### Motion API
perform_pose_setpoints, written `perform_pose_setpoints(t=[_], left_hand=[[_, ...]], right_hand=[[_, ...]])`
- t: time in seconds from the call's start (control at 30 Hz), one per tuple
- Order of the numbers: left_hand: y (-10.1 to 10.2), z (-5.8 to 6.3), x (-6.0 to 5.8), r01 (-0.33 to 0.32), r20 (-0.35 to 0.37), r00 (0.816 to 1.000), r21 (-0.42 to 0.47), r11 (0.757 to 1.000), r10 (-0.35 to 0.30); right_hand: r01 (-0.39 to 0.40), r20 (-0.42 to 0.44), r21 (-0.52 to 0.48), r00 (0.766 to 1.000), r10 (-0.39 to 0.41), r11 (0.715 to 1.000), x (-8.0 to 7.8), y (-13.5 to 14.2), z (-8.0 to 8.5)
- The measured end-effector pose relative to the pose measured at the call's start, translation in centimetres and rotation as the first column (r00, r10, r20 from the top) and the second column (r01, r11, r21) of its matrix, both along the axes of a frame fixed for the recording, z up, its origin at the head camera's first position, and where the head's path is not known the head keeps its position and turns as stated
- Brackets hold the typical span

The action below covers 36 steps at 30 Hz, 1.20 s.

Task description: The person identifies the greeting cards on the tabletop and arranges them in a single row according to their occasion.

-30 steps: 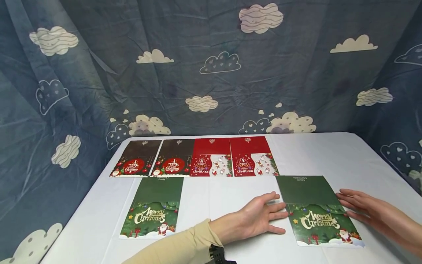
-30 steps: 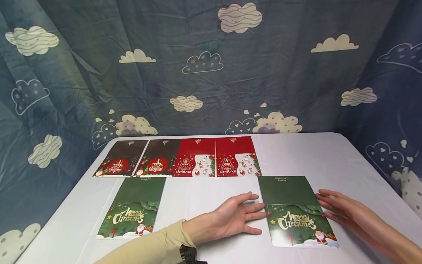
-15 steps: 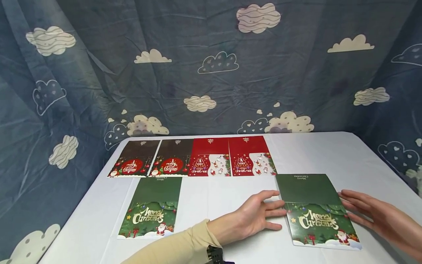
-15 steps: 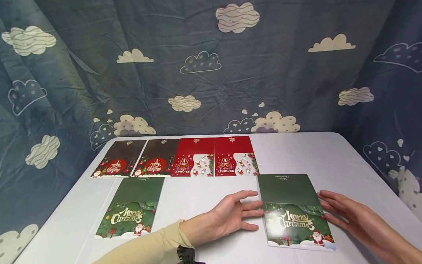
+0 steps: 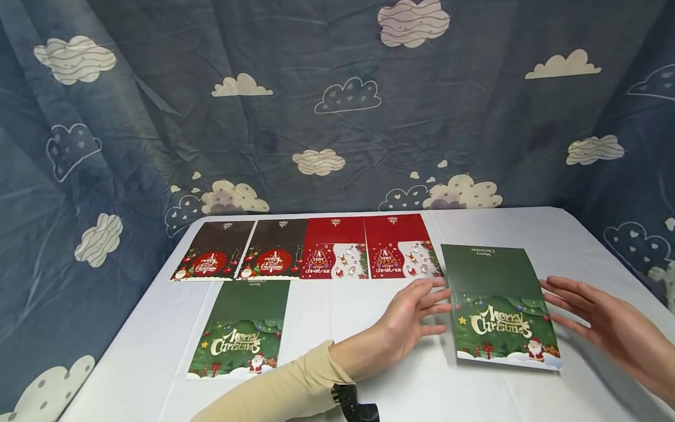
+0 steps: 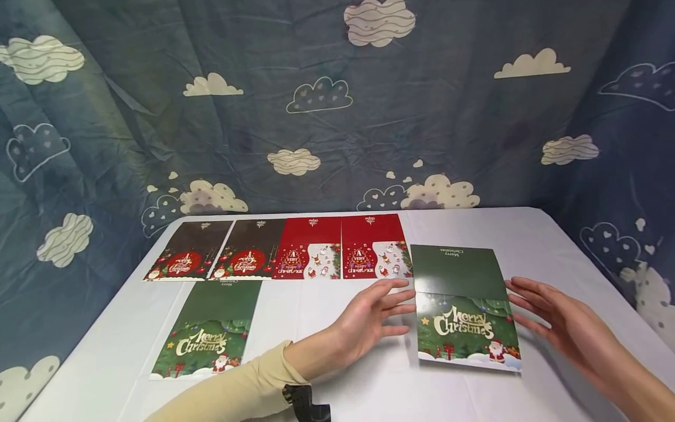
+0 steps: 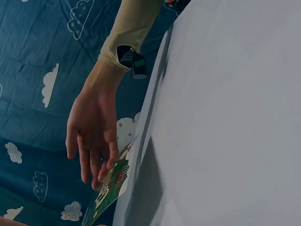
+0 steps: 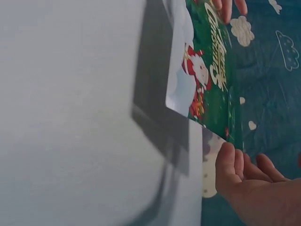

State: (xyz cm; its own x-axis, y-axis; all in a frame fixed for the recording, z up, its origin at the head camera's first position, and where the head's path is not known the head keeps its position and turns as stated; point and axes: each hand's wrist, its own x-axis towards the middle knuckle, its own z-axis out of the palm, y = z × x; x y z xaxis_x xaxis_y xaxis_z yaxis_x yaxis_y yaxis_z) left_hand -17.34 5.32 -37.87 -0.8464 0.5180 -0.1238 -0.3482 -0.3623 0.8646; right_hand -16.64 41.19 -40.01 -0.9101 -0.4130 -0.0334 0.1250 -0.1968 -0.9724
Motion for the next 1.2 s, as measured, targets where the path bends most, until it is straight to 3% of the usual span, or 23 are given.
perform_pose_setpoints(t=[0.17,0.4,0.67,0.93,1.2], left_hand=[[0.1,0.7,-0.9,-0.029,-0.02,0.999,0.002,1.0,0.029],[0.7,0.7,-3.0,-0.084,-0.027,0.996,0.011,0.996,0.084],[1.3,-0.5,-5.7,-0.184,-0.045,0.982,-0.02,0.983,0.183],[1.5,-1.0,-7.2,-0.215,-0.046,0.976,-0.039,0.976,0.214],[1.8,-0.3,-8.7,-0.204,-0.054,0.978,-0.054,0.978,0.201]], right_hand=[[0.016,-0.044,-0.054,0.999,-0.018,0.998,-0.7,-0.8,1.1],[0.114,-0.055,0.009,0.992,-0.113,0.993,-2.3,-1.7,1.9],[0.057,-0.096,-0.165,0.993,-0.073,0.985,-4.1,-2.9,1.4],[0.118,-0.103,-0.119,0.986,-0.13,0.986,-5.7,-3.5,1.3],[0.118,-0.058,-0.117,0.99,-0.125,0.986,-7.4,-3.4,2.0]])
